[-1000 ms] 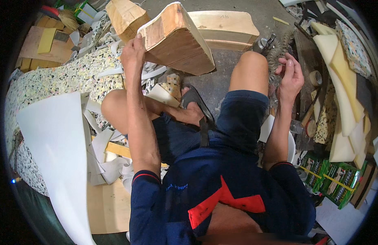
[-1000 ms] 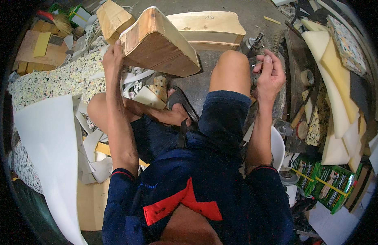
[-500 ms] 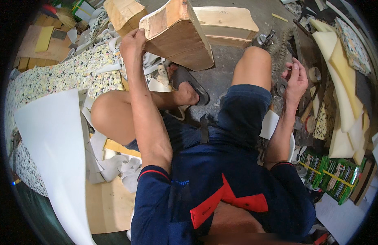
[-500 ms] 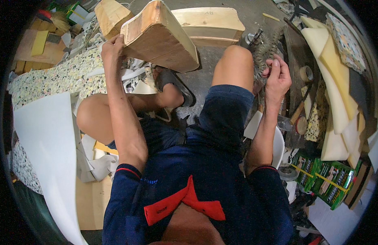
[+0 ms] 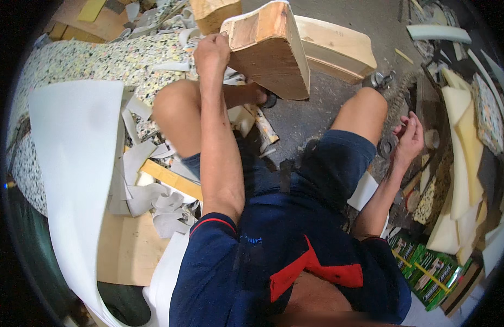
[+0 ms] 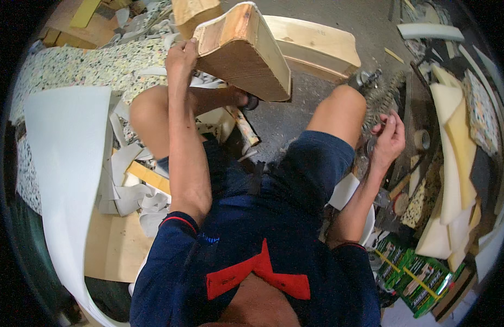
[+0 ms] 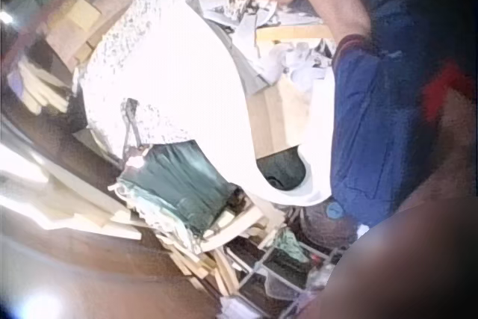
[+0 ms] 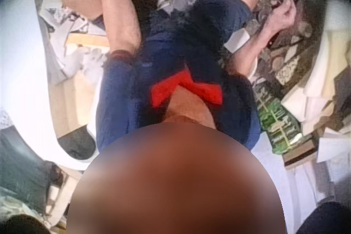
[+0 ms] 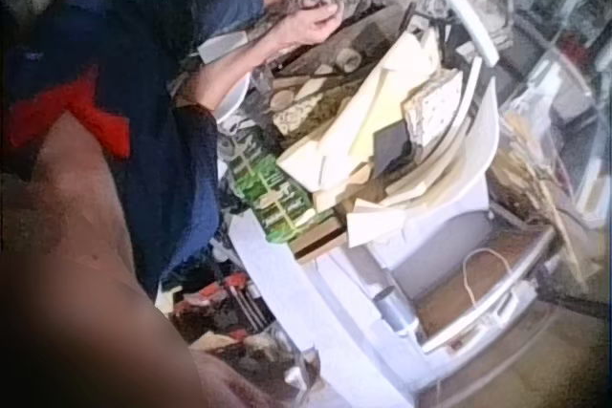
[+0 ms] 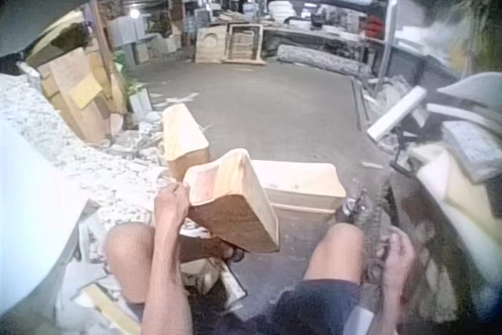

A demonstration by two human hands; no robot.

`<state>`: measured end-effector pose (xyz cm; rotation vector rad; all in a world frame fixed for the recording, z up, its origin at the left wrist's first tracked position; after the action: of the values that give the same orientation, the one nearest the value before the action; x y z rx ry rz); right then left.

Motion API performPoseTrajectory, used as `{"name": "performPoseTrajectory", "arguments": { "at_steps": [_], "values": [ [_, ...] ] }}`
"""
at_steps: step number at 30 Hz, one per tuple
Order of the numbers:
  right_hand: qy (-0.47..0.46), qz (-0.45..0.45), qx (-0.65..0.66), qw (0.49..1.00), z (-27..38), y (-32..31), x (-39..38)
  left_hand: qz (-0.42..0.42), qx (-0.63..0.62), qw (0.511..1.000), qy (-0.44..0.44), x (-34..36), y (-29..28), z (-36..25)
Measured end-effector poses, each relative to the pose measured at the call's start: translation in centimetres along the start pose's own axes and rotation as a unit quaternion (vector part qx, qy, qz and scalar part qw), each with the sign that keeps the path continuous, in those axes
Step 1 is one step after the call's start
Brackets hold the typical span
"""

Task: The person applies adhesive to a curved wooden piece using a spray gun, then presses a white foam sheet onto the glued surface. The person smooths the foam, trims excess material with a knife, and repositions the foam to ensure full coverage.

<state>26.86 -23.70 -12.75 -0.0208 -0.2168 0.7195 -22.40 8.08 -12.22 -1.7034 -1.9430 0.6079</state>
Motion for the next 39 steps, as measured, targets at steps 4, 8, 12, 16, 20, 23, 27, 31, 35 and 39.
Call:
{"name": "performPoseTrajectory", "arguments": {
  "at_steps": [4, 8, 12, 16, 20, 23, 27, 31, 35, 39],
  "values": [
    [-0.016, 0.02, -0.027, 0.999, 0.5, 1.3, 1.0, 0.096, 0.227, 0.969, 0.034, 1.0, 0.9, -2.1],
    [-0.008, 0.024, -0.016, 1.0, -0.2, 2.0, 2.0, 0.115, 0.172, 0.978, -0.035, 0.9, 0.1, -1.8],
    [-0.002, 0.024, -0.104, 0.994, -0.6, 3.0, 3.3, 0.185, 0.284, 0.94, 0.034, 0.7, 0.3, -3.1],
    [0.028, 0.045, -0.106, 0.993, -1.0, 4.3, 4.2, 0.091, 0.192, 0.976, -0.039, -0.1, -1.7, -3.0],
    [0.027, 0.072, -0.093, 0.993, -1.0, 5.8, 4.8, 0.014, 0.142, 0.989, -0.047, -0.6, -2.8, -4.0],
    [0.004, 0.077, -0.087, 0.993, -0.4, 5.8, 4.9, -0.036, 0.117, 0.992, -0.021, -1.8, -5.2, -5.3],
    [0.01, 0.076, -0.071, 0.994, -0.2, 5.8, 5.7, -0.157, 0.105, 0.978, 0.089, -6.0, -10.1, -6.9],
    [-0.025, 0.129, -0.098, 0.987, 1.9, 9.1, 7.2, -0.233, 0.026, 0.928, 0.289, -16.3, -12.6, -3.7],
    [-0.081, 0.205, -0.096, 0.971, 4.8, 16.0, 7.7, -0.144, 0.103, 0.974, 0.144, -26.3, -10.4, 5.1],
    [-0.134, 0.278, -0.067, 0.949, 7.4, 23.2, 6.2, -0.16, 0.006, 0.974, -0.158, -41.0, -13.4, 15.3]
  ]
}}
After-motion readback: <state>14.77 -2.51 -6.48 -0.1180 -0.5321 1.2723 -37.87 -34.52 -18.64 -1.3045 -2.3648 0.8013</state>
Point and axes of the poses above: each hand's wrist, its own x-axis towards the middle knuckle, its own y-axis out of the palm, z = x × y, the point moved 10 cm from there along x, towards the middle knuckle, and after that the axes turned 7 degrees about z, right-handed, at the moved point
